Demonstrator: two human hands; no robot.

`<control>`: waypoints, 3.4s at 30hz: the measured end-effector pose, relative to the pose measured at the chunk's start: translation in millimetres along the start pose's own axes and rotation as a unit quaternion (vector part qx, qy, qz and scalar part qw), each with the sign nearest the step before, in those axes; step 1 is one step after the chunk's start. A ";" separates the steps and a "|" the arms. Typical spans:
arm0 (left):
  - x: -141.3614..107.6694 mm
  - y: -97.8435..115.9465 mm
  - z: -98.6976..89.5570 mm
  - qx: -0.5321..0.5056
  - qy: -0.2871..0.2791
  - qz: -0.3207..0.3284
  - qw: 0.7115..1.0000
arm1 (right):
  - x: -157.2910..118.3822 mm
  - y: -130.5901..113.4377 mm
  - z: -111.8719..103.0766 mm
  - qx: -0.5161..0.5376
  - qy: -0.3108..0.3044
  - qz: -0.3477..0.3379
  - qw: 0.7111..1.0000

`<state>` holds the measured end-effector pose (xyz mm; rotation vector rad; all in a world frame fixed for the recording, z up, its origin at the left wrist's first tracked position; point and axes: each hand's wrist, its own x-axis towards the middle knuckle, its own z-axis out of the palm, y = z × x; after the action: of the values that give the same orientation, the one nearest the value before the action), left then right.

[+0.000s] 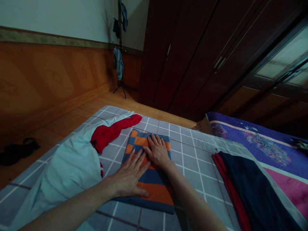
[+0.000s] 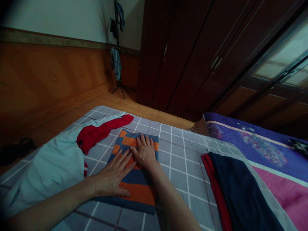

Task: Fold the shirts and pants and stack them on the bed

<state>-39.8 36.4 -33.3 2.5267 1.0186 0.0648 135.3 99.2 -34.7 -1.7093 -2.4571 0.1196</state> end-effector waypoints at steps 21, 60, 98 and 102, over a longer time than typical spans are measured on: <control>-1.2 1.9 -0.6 0.006 0.002 -0.010 1.000 | 35.0 35.3 -2.4 -0.021 0.003 -0.016 1.000; -3.4 -1.6 15.0 0.035 0.039 0.031 0.998 | -138.5 -15.1 -18.6 0.078 -0.022 -0.108 0.991; 11.3 -28.2 6.4 -0.030 0.218 -0.122 0.968 | -175.7 18.7 6.3 0.259 0.105 0.153 0.948; 16.3 -52.1 -4.9 -0.127 0.273 -0.231 0.925 | -178.3 8.5 -4.4 0.440 0.050 0.266 0.856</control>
<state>-62.9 82.8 -51.0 2.0044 1.6712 0.7447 204.8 -65.0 -44.8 -1.7535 -1.3713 1.0009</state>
